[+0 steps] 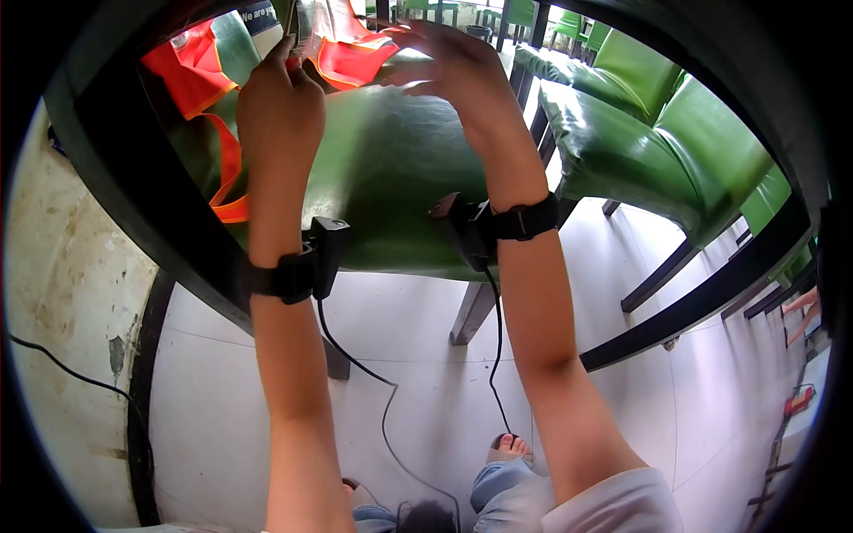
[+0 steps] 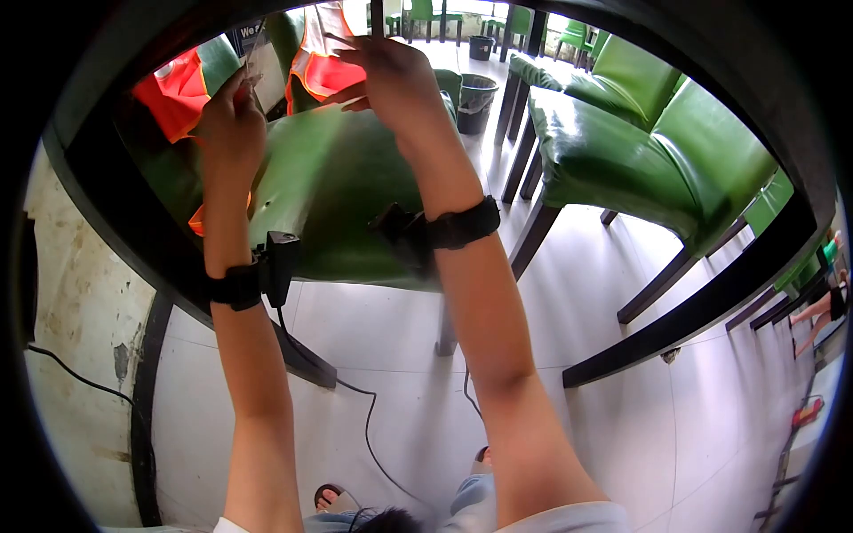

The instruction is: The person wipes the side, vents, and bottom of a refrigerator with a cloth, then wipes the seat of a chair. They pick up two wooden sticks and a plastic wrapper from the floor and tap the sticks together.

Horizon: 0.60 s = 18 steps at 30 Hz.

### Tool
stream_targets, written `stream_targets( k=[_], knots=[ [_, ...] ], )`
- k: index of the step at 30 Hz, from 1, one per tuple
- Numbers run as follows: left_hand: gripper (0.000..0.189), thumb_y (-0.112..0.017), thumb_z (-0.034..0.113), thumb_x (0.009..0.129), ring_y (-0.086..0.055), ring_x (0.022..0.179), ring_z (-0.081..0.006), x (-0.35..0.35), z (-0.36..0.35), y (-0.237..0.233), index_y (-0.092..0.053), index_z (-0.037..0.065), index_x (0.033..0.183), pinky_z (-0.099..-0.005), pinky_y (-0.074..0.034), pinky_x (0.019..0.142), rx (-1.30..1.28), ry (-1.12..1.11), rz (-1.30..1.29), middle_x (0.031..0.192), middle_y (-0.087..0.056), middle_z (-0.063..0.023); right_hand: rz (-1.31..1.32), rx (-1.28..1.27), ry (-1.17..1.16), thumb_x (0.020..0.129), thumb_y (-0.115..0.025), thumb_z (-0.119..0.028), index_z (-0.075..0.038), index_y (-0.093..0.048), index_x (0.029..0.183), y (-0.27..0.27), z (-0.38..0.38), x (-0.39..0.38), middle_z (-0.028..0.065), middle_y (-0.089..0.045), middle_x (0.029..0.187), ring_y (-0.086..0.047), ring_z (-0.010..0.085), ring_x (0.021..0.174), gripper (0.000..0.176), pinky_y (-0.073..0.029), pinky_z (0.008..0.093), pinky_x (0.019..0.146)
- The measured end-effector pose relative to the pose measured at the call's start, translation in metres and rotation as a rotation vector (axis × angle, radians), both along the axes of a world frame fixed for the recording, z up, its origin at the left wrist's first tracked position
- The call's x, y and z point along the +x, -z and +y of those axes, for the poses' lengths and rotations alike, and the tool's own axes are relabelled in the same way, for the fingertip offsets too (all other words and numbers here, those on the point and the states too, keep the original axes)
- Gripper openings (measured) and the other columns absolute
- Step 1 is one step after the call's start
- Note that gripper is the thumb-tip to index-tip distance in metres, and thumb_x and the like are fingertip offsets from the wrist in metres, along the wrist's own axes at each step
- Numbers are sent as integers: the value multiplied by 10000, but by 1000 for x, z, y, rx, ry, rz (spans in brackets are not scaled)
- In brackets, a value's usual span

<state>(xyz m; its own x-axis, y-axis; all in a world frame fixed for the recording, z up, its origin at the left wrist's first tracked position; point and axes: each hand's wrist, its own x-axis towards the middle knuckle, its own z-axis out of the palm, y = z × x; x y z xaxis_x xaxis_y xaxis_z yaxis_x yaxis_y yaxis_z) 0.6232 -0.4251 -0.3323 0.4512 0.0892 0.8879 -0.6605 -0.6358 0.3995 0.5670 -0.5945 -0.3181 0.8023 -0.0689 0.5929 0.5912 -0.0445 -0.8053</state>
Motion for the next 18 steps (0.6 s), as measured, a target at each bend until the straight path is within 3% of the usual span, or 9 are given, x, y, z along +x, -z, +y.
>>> stream_targets(
  k=[2, 4, 7, 8, 12, 15, 16, 18],
  knots=[
    [308, -441, 152, 859, -611, 810, -318, -12, 3, -2, -568, 15, 1104, -365, -466, 718, 44, -46, -62, 902, -618, -202, 20, 125, 90, 874, -454, -134, 31, -508, 1142, 4, -1, 1, 113, -609, 994, -646, 200, 711, 319, -491, 264, 623],
    [304, -446, 154, 870, -603, 741, -294, -28, 5, -10, -564, 15, 1113, -346, -458, 684, 28, 123, 49, 861, -617, -201, 19, 243, 141, 903, -410, -155, 23, -512, 1128, 6, -4, -2, 112, -625, 947, -642, 190, 644, 305, -482, 264, 577],
    [298, -460, 165, 880, -581, 664, -262, -23, 2, -9, -562, 26, 1123, -324, -445, 648, -9, 319, 49, 817, -614, -195, -189, 265, 201, 857, -503, -107, 37, -496, 1155, 17, -23, 14, 134, -594, 1066, -641, 218, 792, 331, -502, 269, 660],
    [297, -466, 170, 882, -572, 643, -252, -17, 1, -7, -563, 31, 1126, -318, -440, 638, -24, 375, 19, 804, -613, -193, -183, 416, 141, 856, -496, -95, 37, -495, 1149, 12, -18, 0, 140, -595, 1067, -641, 222, 806, 322, -501, 268, 656],
    [288, -460, 165, 880, -593, 687, -277, 10, 0, 9, -573, 53, 1121, -325, -447, 661, -12, 300, 128, 828, -616, -190, -312, 339, 148, 935, -415, -140, -23, -520, 1189, 1, -15, -8, 102, -576, 1115, -584, 119, 819, 299, -472, 216, 610],
    [286, -449, 166, 885, -603, 719, -294, 39, 4, 29, -576, 61, 1119, -329, -450, 672, 16, 237, 79, 864, -622, -180, -314, 278, 33, 927, -425, -135, -12, -570, 1074, 2, -12, -11, 74, -597, 993, -570, 109, 768, 240, -467, 211, 604],
    [287, -445, 165, 886, -605, 731, -301, 49, 7, 33, -574, 61, 1121, -332, -452, 673, 22, 217, 48, 881, -625, -176, -307, 271, 26, 898, -373, -102, 32, -528, 1105, 2, -11, -6, 138, -615, 1038, -636, 182, 623, 291, -481, 252, 553],
    [287, -446, 161, 887, -602, 717, -291, 38, 4, 24, -571, 62, 1125, -328, -452, 660, 12, 206, -6, 885, -629, -161, -186, 216, 89, 892, -366, -87, 31, -530, 1106, 7, -12, -10, 135, -617, 1038, -637, 179, 626, 294, -477, 248, 540]
  ],
)
